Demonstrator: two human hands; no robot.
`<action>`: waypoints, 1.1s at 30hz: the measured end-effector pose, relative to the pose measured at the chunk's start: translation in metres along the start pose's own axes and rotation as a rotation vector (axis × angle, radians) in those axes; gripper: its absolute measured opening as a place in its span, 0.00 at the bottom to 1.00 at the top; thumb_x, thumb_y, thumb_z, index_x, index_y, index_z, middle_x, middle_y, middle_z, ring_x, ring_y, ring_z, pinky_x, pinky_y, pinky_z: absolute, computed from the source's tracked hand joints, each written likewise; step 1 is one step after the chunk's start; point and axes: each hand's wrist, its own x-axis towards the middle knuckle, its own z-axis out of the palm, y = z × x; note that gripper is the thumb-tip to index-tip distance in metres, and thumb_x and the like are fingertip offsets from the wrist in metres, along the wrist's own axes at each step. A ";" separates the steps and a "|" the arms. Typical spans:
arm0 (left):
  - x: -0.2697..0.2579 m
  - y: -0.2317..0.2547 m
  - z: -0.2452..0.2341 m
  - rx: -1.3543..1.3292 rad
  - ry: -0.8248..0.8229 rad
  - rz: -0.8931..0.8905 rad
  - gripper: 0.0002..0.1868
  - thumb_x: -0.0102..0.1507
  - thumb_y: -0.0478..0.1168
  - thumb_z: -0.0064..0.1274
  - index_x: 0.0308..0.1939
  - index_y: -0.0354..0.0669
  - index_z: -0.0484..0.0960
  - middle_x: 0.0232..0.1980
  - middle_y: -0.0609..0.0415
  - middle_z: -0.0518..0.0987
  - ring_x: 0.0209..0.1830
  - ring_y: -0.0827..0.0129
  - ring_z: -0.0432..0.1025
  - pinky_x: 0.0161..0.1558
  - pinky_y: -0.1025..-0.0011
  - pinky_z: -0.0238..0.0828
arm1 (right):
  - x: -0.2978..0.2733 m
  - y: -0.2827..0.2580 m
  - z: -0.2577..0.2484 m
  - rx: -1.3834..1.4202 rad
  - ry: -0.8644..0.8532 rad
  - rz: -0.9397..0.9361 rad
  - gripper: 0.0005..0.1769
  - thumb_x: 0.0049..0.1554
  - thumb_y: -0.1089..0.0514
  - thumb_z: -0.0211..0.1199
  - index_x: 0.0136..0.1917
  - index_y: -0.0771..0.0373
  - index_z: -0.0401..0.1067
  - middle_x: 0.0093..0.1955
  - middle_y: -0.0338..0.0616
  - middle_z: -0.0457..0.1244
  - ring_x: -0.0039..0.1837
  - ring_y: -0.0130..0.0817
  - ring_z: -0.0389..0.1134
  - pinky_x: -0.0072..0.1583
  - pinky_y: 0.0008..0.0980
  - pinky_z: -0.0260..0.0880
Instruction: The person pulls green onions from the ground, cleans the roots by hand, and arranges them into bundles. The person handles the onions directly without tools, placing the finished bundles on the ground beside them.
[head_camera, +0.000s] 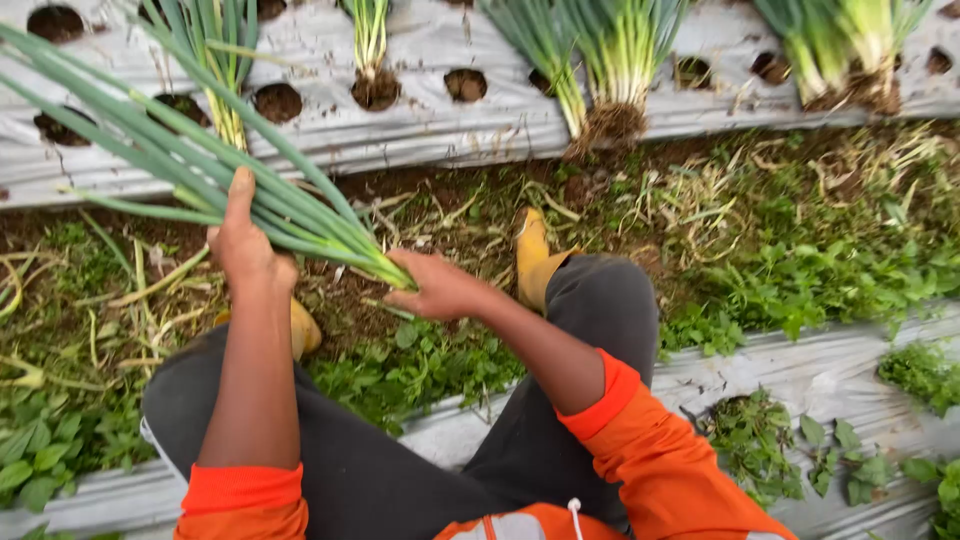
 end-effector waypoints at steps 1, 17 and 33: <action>-0.002 0.001 0.003 -0.017 -0.015 0.007 0.36 0.55 0.43 0.77 0.56 0.28 0.71 0.45 0.45 0.79 0.43 0.61 0.81 0.46 0.54 0.81 | -0.001 0.000 -0.001 -0.018 0.013 -0.010 0.25 0.62 0.62 0.61 0.69 0.72 0.60 0.53 0.65 0.65 0.55 0.63 0.70 0.65 0.70 0.62; -0.022 0.018 0.018 0.047 0.064 -0.012 0.36 0.54 0.45 0.78 0.54 0.33 0.71 0.42 0.49 0.76 0.43 0.61 0.77 0.45 0.52 0.78 | -0.004 -0.023 -0.011 -0.025 0.054 0.082 0.25 0.62 0.64 0.59 0.70 0.75 0.61 0.47 0.60 0.66 0.42 0.47 0.70 0.45 0.45 0.74; 0.008 -0.002 -0.010 -0.001 0.175 0.033 0.37 0.51 0.46 0.81 0.55 0.37 0.74 0.43 0.48 0.79 0.42 0.61 0.80 0.43 0.51 0.81 | -0.016 -0.040 -0.012 -0.044 0.106 0.104 0.25 0.60 0.67 0.58 0.70 0.75 0.62 0.48 0.64 0.68 0.42 0.49 0.71 0.45 0.43 0.74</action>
